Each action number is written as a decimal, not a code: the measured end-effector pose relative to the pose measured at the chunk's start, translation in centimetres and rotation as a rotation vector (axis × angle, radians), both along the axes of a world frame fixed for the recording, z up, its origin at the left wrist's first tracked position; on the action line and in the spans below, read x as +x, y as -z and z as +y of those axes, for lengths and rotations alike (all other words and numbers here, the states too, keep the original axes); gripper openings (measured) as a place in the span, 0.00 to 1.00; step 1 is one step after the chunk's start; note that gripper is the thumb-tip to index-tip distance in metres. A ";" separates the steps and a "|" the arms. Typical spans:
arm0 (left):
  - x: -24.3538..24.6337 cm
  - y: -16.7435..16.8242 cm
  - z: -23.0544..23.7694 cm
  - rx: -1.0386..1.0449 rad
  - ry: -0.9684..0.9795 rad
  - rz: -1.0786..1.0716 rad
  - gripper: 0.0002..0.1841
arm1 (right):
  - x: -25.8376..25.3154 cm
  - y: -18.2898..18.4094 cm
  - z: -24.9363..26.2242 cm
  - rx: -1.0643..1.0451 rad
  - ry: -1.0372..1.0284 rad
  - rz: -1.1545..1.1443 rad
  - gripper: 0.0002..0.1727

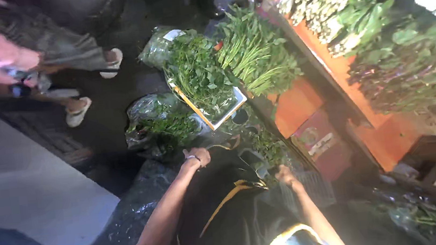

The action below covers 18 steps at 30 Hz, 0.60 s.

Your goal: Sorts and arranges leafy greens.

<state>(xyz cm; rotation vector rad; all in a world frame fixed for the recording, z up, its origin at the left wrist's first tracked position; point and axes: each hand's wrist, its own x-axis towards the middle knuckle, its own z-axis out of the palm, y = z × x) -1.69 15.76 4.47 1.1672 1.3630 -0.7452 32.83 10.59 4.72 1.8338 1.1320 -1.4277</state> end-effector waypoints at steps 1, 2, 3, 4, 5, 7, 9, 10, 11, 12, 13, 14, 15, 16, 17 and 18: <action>1.0 0.4 0.0 -0.031 0.108 0.032 0.20 | -1.1 0.1 -0.2 -0.059 -0.035 -0.005 0.23; 1.5 1.0 -0.3 -0.047 0.195 0.060 0.22 | -2.2 0.2 -0.5 -0.114 -0.068 0.003 0.23; 1.7 1.6 -0.8 -0.056 0.258 0.083 0.24 | -3.0 0.3 -0.7 -0.156 -0.089 0.025 0.24; 1.4 2.1 -1.3 -0.065 0.291 0.093 0.26 | -3.7 0.4 -1.1 -0.193 -0.102 0.051 0.26; 0.9 2.8 -2.0 -0.075 0.297 0.089 0.27 | -4.3 0.4 -1.6 -0.227 -0.114 0.072 0.27; -0.7 4.0 -3.3 -0.098 0.282 0.058 0.26 | -5.7 0.1 -2.4 -0.296 -0.140 0.088 0.29; -2.5 4.6 -3.8 -0.118 0.283 0.018 0.24 | -7.3 0.2 -3.4 -0.330 -0.145 0.077 0.30; -3.3 4.6 -3.9 -0.126 0.293 0.008 0.25 | -8.2 0.4 -4.1 -0.334 -0.127 0.065 0.32; -4.1 4.7 -3.9 -0.130 0.312 0.006 0.25 | -9.0 0.9 -5.0 -0.328 -0.100 0.047 0.33; -4.6 4.7 -3.9 -0.128 0.336 0.007 0.24 | -9.9 1.4 -6.0 -0.309 -0.087 0.020 0.33; -4.9 4.4 -3.8 -0.126 0.362 0.006 0.22 | -10.8 1.3 -6.8 -0.294 -0.088 -0.013 0.33; -5.1 4.1 -3.7 -0.123 0.379 0.001 0.20 | -11.6 0.9 -7.1 -0.280 -0.102 -0.041 0.31; -5.4 3.8 -3.4 -0.129 0.391 -0.011 0.18 | -12.1 0.3 -7.3 -0.261 -0.109 -0.047 0.29; -5.7 3.4 -3.0 -0.153 0.402 -0.045 0.17 | -12.2 -0.5 -7.6 -0.233 -0.099 -0.022 0.28; -6.0 2.8 -2.6 -0.193 0.424 -0.111 0.16 | -11.7 -1.7 -7.9 -0.211 -0.068 0.040 0.26; -6.4 1.8 -2.2 -0.231 0.460 -0.213 0.16 | -11.1 -3.3 -8.1 -0.210 -0.029 0.122 0.23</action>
